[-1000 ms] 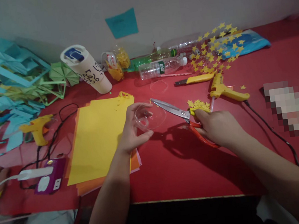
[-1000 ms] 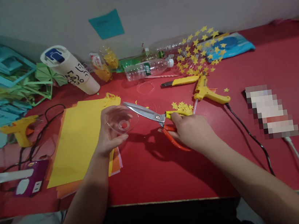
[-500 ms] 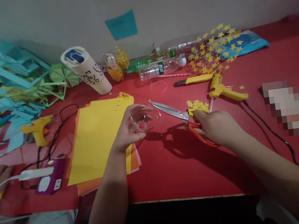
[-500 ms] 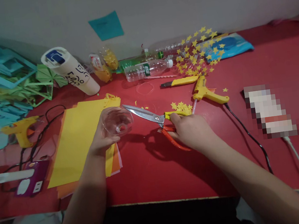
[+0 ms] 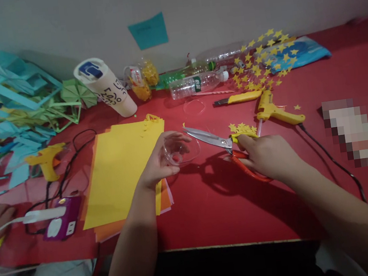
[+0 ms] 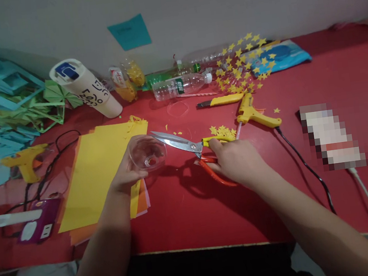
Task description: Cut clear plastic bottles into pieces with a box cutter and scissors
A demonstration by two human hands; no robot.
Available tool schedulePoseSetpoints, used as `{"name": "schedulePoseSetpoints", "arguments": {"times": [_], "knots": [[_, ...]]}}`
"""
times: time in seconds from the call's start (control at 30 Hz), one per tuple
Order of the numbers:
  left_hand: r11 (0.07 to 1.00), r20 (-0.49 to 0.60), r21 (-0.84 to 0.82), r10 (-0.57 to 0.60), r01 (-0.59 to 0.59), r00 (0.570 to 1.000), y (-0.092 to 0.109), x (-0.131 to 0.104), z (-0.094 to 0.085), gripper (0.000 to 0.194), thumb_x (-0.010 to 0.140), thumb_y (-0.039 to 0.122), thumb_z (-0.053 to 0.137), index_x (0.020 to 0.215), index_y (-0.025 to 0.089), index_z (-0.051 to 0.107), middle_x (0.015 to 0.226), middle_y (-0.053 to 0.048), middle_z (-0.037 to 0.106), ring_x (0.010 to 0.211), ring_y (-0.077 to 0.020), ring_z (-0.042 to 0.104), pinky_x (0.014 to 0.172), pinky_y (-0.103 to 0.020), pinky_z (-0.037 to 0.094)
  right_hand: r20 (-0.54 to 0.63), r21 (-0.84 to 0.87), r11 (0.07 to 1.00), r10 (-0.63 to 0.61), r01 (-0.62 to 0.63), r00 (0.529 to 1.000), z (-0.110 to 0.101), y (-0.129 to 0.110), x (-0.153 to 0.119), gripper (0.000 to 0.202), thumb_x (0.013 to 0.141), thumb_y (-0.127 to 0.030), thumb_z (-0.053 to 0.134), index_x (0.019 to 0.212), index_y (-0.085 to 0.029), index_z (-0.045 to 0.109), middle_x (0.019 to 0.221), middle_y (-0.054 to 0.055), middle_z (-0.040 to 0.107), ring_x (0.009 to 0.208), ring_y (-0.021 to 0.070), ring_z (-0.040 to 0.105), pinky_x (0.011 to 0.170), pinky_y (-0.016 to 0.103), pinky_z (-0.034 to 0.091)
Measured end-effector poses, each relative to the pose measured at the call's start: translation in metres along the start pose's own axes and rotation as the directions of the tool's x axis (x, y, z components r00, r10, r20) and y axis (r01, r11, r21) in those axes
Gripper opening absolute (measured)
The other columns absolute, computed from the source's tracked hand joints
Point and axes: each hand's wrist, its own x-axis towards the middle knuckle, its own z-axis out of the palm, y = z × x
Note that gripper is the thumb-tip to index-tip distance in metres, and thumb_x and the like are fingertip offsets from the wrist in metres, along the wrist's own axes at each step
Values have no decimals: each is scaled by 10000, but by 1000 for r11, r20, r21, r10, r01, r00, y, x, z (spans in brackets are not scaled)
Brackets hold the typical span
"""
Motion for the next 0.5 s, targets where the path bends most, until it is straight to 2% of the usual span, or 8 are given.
{"name": "schedulePoseSetpoints", "arguments": {"times": [0.27, 0.4, 0.5], "knots": [[988, 7, -135, -81, 81, 997, 6, -1, 0, 620, 636, 340, 839, 1207, 272, 608, 1173, -74, 688, 934, -167, 644, 792, -283, 516, 119, -13, 1000, -14, 15, 993, -6, 1, 2, 372, 908, -508, 429, 867, -186, 608, 568, 71, 624, 477, 206, 510, 509, 291, 162], [972, 23, -178, -154, 156, 988, 8, 1, 2, 595, 601, 380, 839, 1146, 249, 640, 1174, -86, 675, 822, -160, 634, 667, -276, 506, 103, 32, 999, -7, 4, 995, -7, 1, 3, 436, 922, -561, 374, 812, -197, 587, 541, 55, 576, 464, 184, 463, 513, 288, 172], [943, 27, -281, -181, 181, 983, 9, 4, 4, 566, 585, 385, 824, 1110, 249, 661, 1107, -65, 672, 756, -149, 632, 585, -262, 494, 121, 87, 993, 74, -85, 990, -7, 0, 6, 569, 911, -655, 244, 766, -204, 560, 535, 55, 538, 460, 171, 416, 507, 283, 176]]}}
